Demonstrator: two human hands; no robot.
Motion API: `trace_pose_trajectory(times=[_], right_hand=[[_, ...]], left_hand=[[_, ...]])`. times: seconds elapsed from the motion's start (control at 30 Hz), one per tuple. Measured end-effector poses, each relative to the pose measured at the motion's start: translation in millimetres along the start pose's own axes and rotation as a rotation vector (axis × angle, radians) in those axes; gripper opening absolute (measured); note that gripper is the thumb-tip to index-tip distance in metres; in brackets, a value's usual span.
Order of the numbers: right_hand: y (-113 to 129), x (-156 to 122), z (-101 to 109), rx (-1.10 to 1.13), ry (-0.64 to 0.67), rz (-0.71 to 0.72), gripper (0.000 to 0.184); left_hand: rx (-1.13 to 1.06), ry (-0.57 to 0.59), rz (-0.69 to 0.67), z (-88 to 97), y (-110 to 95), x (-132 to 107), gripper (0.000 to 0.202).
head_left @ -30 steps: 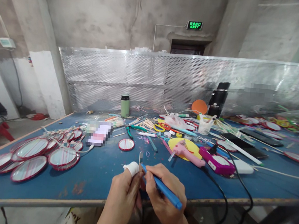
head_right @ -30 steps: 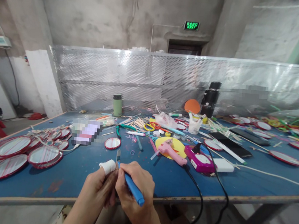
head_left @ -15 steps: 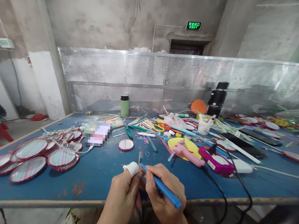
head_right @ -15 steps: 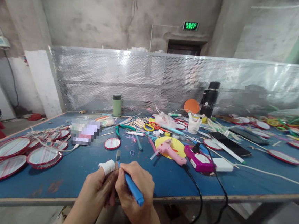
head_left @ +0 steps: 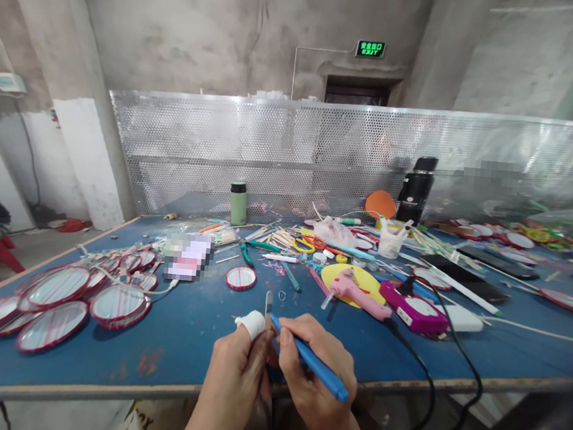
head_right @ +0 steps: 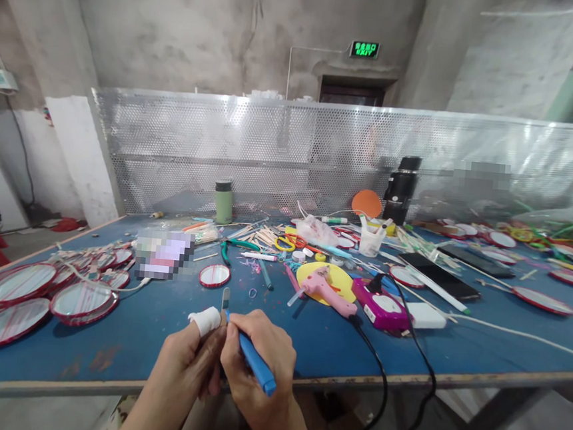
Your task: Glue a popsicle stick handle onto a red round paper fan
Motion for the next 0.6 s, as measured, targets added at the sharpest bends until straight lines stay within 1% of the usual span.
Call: trace_pose_trajectory(times=[0.43,0.6], right_hand=[[-0.7,-1.2,1.3,-0.007,-0.019,-0.001,0.012],[-1.7,-2.0,-0.6,-0.002,-0.007,0.003,0.013]], left_hand=[[0.003,0.006,0.017,0.1,0.9,-0.2,0.033],[0.01,-0.004,-0.011,0.3,-0.1,-0.2,0.031]])
Point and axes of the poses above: each hand's wrist, its own x-axis towards the middle knuckle, its own z-axis out of the back of the hand, y = z × x, the point moved 8 cm from there along x, towards the middle knuckle, and after that the axes turned 1 degree about x, right-handed, at the moved point
